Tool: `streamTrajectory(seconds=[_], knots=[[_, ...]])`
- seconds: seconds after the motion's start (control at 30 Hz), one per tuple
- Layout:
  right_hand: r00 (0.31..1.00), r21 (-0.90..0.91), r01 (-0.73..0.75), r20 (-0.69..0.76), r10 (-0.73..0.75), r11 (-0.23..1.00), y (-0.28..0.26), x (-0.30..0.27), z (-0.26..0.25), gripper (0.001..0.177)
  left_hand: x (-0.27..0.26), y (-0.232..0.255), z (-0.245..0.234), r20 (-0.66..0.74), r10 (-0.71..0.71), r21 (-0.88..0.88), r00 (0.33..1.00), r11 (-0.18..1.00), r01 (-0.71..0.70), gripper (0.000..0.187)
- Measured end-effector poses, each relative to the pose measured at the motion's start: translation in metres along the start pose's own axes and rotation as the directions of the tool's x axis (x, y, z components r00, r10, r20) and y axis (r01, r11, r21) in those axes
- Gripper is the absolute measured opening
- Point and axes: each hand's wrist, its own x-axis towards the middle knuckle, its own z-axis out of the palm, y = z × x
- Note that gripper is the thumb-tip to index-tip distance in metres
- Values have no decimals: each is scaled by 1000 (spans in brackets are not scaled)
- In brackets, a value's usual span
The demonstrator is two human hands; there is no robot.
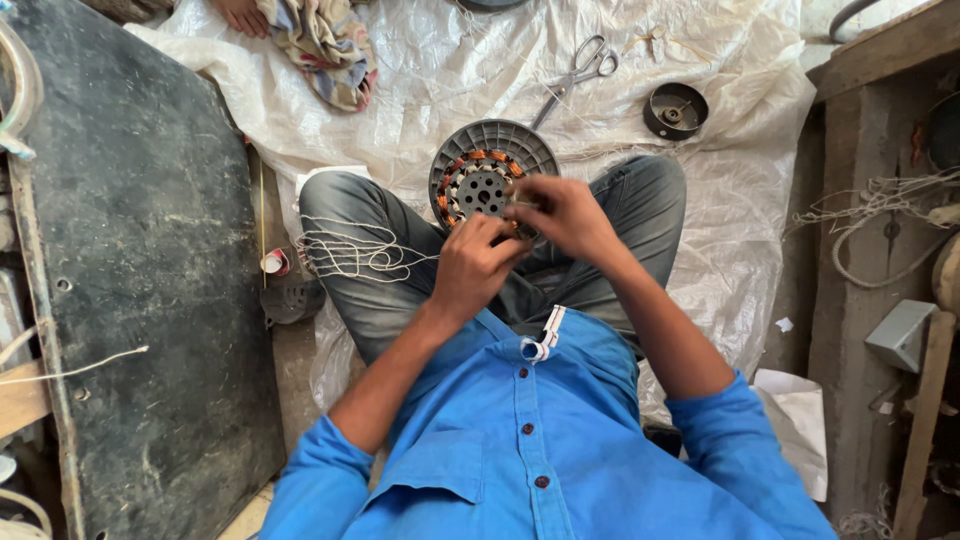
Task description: The person sits on the floor and winds white string around the slots of a motor stator held between their legs. They repeatedly pull the string through the slots and tie it off, occasionally using a small yellow tool to adjust the windings.
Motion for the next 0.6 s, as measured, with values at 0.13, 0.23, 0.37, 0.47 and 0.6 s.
streamTrajectory(seconds=[0.13, 0.23, 0.37, 0.47, 0.6], knots=[[952, 25, 277, -139, -272, 960, -35, -57, 11, 30, -22, 9, 8, -101, -320, -403, 942, 879, 255, 15], [927, -25, 373, -30, -374, 927, -64, -99, 35, 24, -34, 5, 18, 29, -481, -580, 876, 706, 407, 16], [781, -84, 596, 291, -552, 799, -74, -126, 43, 36, -46, -3, 24, 260, -402, -695, 878, 553, 459, 13], [809, -200, 588, 132, -573, 784, -61, -128, 27, 36, -45, -11, 15, 401, -303, -756, 865, 423, 499, 11], [848, -157, 430, -266, -458, 889, -31, -121, 6, 28, -52, -8, 4, 600, -50, -780, 799, 184, 598, 11]])
